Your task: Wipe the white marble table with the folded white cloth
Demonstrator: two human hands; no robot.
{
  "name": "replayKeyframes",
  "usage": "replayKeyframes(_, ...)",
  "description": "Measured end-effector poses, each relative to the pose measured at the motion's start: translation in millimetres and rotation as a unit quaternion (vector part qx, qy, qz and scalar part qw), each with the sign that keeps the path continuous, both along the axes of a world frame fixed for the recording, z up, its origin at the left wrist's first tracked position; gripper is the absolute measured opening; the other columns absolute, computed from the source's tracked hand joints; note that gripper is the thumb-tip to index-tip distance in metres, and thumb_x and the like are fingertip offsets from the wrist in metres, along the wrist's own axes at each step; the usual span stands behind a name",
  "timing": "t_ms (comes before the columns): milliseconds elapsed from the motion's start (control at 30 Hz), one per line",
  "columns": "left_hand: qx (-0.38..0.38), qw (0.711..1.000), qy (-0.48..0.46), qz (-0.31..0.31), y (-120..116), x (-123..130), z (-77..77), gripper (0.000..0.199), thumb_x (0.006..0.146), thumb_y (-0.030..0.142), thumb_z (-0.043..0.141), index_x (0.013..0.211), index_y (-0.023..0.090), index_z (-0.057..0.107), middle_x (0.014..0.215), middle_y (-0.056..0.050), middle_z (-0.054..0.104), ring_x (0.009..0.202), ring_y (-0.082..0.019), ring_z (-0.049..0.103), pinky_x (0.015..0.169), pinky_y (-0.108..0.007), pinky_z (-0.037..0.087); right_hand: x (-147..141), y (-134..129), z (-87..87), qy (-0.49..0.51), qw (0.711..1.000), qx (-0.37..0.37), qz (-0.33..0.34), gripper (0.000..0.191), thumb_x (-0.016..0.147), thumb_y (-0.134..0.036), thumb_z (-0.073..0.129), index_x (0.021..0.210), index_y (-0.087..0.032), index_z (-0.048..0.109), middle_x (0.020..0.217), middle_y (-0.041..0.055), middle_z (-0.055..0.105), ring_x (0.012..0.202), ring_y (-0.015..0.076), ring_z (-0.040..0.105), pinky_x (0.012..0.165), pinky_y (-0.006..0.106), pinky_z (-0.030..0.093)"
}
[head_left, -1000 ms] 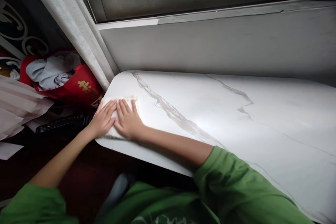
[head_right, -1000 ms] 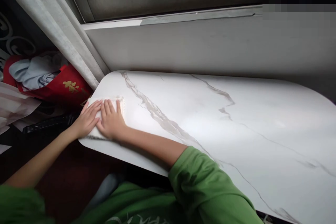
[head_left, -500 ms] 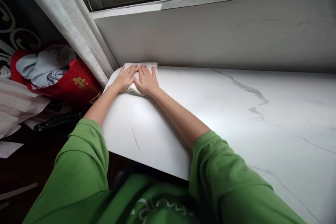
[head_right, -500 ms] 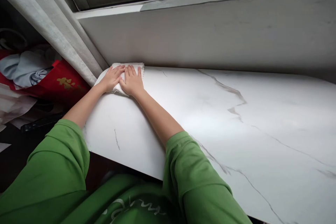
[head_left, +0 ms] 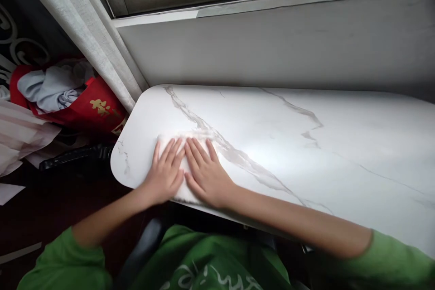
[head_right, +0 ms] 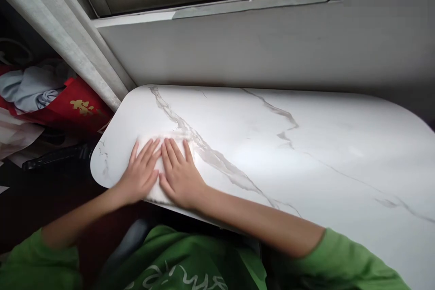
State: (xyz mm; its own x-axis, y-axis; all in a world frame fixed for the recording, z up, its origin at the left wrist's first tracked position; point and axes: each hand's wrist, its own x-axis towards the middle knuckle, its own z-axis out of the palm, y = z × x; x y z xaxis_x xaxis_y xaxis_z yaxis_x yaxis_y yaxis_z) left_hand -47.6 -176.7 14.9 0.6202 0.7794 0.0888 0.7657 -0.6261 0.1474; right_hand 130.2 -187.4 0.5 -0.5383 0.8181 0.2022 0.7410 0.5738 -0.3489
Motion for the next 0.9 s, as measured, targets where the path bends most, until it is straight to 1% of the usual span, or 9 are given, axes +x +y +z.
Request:
replayKeyframes(100, -0.012, 1.000, -0.015, -0.008, -33, 8, 0.2, 0.066, 0.091, 0.025, 0.036, 0.153, 0.016, 0.016, 0.157, -0.013, 0.022, 0.146, -0.031, 0.015, 0.118, -0.059, 0.009, 14, -33, 3.9, 0.007, 0.999, -0.017, 0.026, 0.066, 0.096, -0.038, 0.029, 0.152, -0.004, 0.021, 0.157, 0.0169, 0.016, 0.147, 0.0279, 0.005, 0.119, 0.058, 0.007)
replayKeyframes(200, -0.014, 0.999, -0.015, -0.030, -26, 15, -1.4, 0.066, 0.091, 0.024, 0.035, 0.153, 0.015, 0.016, 0.156, -0.013, 0.024, 0.146, -0.029, 0.017, 0.118, -0.058, 0.008, 21, -34, 2.3, 0.003, 1.000, -0.026, 0.000, 0.067, 0.096, -0.039, 0.029, 0.152, -0.004, 0.019, 0.157, 0.0165, 0.015, 0.147, 0.0276, 0.004, 0.119, 0.058, 0.008)
replayKeyframes(300, -0.015, 0.999, -0.001, -0.052, 17, 26, -3.8, 0.061, 0.091, 0.025, 0.035, 0.151, 0.014, 0.024, 0.156, -0.013, 0.027, 0.146, -0.027, 0.018, 0.119, -0.055, 0.003, 26, 1, -2.4, -0.015, 0.998, -0.037, -0.053, 0.068, 0.095, -0.039, 0.028, 0.150, 0.000, 0.023, 0.157, 0.0178, 0.016, 0.147, 0.0274, 0.007, 0.119, 0.055, 0.006)
replayKeyframes(400, -0.017, 0.999, 0.018, -0.042, 83, 47, -5.5, 0.059, 0.093, 0.026, 0.033, 0.149, 0.013, 0.027, 0.156, -0.012, 0.026, 0.146, -0.026, 0.018, 0.118, -0.054, 0.001, 34, 63, -4.6, -0.031, 0.992, -0.051, -0.113, 0.067, 0.093, -0.034, 0.028, 0.150, 0.002, 0.022, 0.157, 0.0173, 0.019, 0.147, 0.0260, 0.014, 0.119, 0.051, 0.006)
replayKeyframes(500, -0.016, 0.999, 0.028, -0.020, 152, 76, -6.0, 0.058, 0.093, 0.024, 0.031, 0.149, 0.011, 0.027, 0.157, -0.011, 0.024, 0.146, -0.026, 0.018, 0.118, -0.054, 0.002, 47, 131, -3.5, -0.046, 0.983, -0.053, -0.167, 0.066, 0.092, -0.028, 0.026, 0.150, 0.003, 0.019, 0.158, 0.0170, 0.018, 0.147, 0.0253, 0.013, 0.119, 0.049, 0.004)
replayKeyframes(600, -0.011, 1.000, 0.025, -0.010, 201, 100, -6.1, 0.056, 0.093, 0.022, 0.031, 0.148, 0.011, 0.031, 0.156, -0.011, 0.027, 0.145, -0.025, 0.021, 0.118, -0.052, 0.004, 61, 181, -2.4, -0.051, 0.976, -0.052, -0.204, 0.066, 0.092, -0.026, 0.025, 0.150, 0.004, 0.017, 0.158, 0.0170, 0.018, 0.147, 0.0258, 0.013, 0.118, 0.049, 0.004)
replayKeyframes(667, -0.002, 1.000, 0.019, -0.002, 219, 108, -6.6, 0.055, 0.093, 0.022, 0.032, 0.147, 0.011, 0.033, 0.155, -0.012, 0.030, 0.144, -0.025, 0.024, 0.118, -0.052, 0.006, 67, 198, -2.8, -0.048, 0.975, -0.046, -0.213, 0.065, 0.091, -0.025, 0.025, 0.150, 0.003, 0.019, 0.158, 0.0166, 0.020, 0.146, 0.0261, 0.015, 0.118, 0.050, 0.006)
replayKeyframes(733, 0.006, 1.000, 0.014, 0.004, 225, 112, -7.1, 0.054, 0.093, 0.022, 0.032, 0.146, 0.012, 0.034, 0.154, -0.012, 0.032, 0.143, -0.025, 0.025, 0.118, -0.052, 0.007, 70, 205, -3.7, -0.044, 0.975, -0.034, -0.213, 0.065, 0.091, -0.025, 0.024, 0.150, 0.002, 0.021, 0.157, 0.0162, 0.022, 0.146, 0.0258, 0.017, 0.117, 0.049, 0.008)
replayKeyframes(900, 0.005, 1.000, 0.021, 0.015, 207, 111, -3.8, 0.055, 0.093, 0.023, 0.031, 0.147, 0.011, 0.032, 0.155, -0.011, 0.029, 0.144, -0.024, 0.023, 0.118, -0.052, 0.007, 71, 187, -4.5, -0.047, 0.976, -0.016, -0.210, 0.063, 0.093, -0.026, 0.024, 0.149, 0.002, 0.023, 0.157, 0.0164, 0.023, 0.146, 0.0247, 0.018, 0.118, 0.048, 0.008)
